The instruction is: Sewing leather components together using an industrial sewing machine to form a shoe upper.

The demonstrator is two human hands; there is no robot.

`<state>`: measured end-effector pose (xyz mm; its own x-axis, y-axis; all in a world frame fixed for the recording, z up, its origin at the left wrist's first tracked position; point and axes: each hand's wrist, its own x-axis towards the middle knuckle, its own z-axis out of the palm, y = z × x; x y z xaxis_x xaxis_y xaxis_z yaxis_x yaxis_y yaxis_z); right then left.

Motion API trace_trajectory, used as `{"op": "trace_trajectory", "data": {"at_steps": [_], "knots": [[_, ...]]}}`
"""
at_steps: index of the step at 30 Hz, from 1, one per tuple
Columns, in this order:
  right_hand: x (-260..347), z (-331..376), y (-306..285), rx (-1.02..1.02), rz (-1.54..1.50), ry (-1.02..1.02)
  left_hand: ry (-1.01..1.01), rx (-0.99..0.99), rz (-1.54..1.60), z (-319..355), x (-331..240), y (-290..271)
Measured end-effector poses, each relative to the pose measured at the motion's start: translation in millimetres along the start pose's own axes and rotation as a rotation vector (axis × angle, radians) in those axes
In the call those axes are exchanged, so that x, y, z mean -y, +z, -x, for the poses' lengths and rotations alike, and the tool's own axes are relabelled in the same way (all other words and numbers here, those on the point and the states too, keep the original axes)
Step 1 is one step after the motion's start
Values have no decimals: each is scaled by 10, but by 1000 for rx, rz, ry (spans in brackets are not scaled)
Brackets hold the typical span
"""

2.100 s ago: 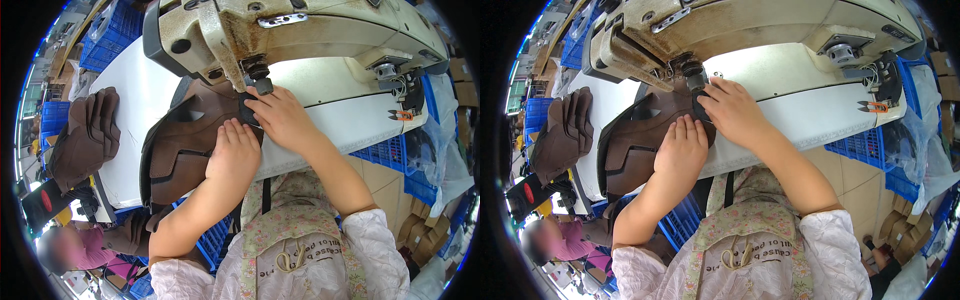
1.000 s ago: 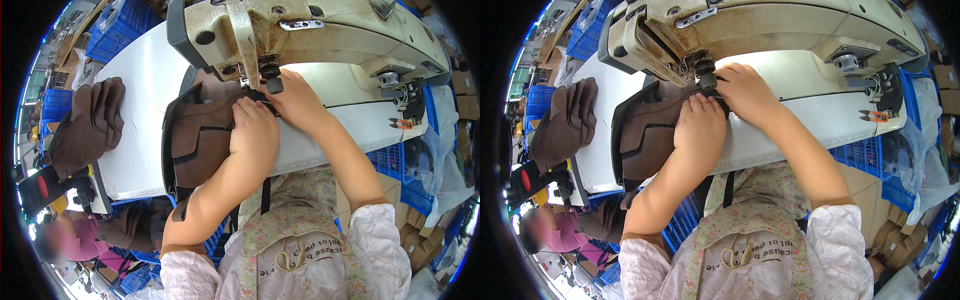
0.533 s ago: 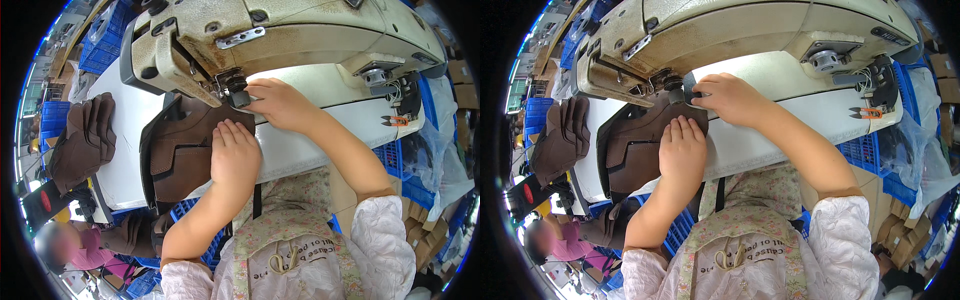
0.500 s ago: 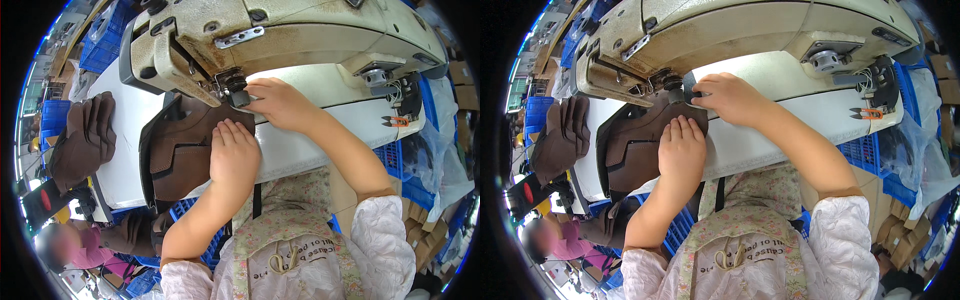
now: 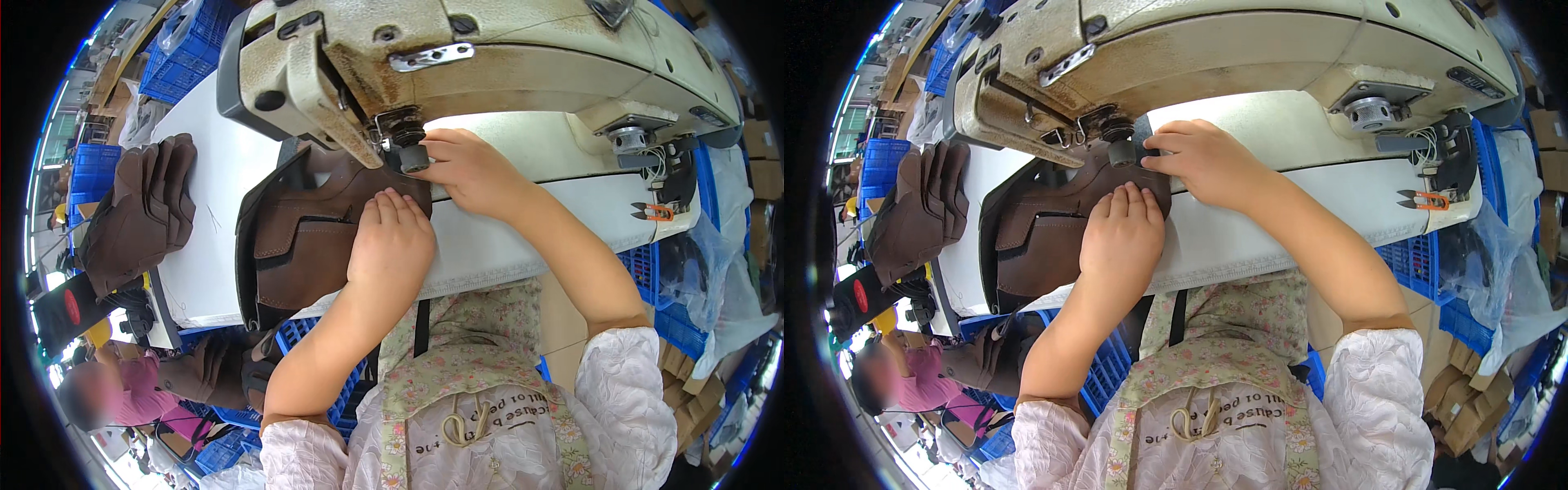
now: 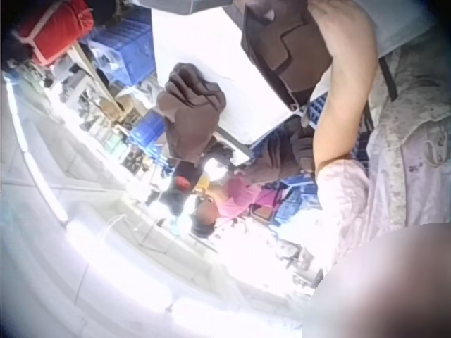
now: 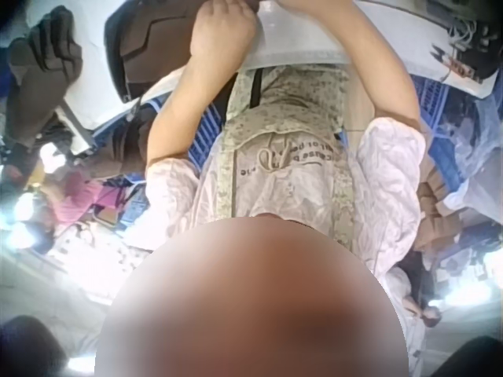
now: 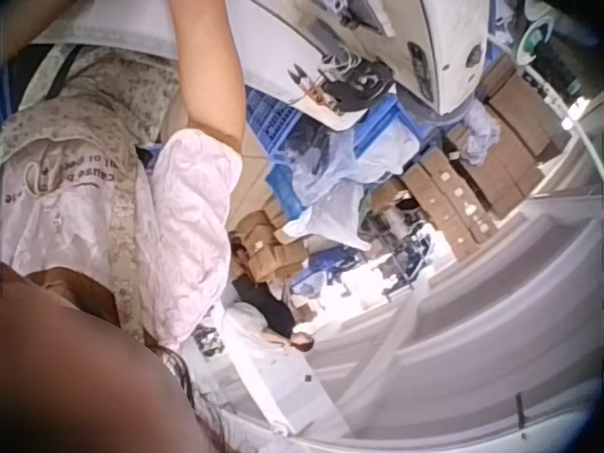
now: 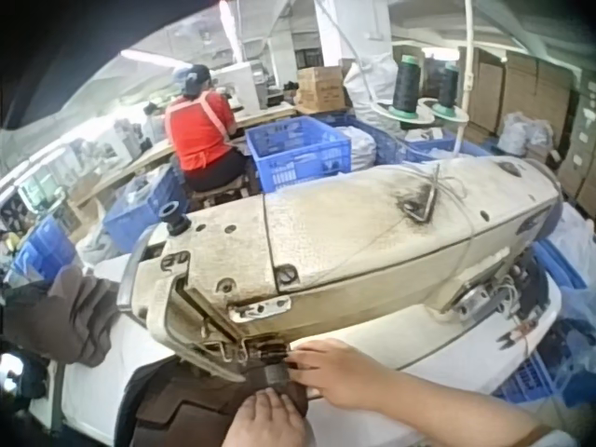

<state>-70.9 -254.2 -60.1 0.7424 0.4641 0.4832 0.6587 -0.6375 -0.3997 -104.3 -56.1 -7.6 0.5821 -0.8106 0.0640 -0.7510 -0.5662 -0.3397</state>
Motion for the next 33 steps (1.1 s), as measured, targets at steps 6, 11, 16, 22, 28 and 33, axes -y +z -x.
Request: {"op": "trace_trajectory", "data": {"at_steps": [6, 11, 16, 22, 28, 33], "knots": [[-16, -16, -2, 19, 26, -16, -16, -5, 2, -11, -11, 42], [-27, -57, -9, 30, 2, 3, -32, -12, 2, -26, 1, 55], [-40, -90, -49, 89, 60, 37, -21, -45, 6, -60, 50, 64], [-58, -155, -32, 110, 4, 107, 17, -36, 4, -105, 143, 68], [-63, -180, 21, 2, -65, 87, 23, -40, -9, -129, 236, 88], [-55, -183, 58, -1, -55, 120, 21, -104, -17, -133, 294, 137]]}}
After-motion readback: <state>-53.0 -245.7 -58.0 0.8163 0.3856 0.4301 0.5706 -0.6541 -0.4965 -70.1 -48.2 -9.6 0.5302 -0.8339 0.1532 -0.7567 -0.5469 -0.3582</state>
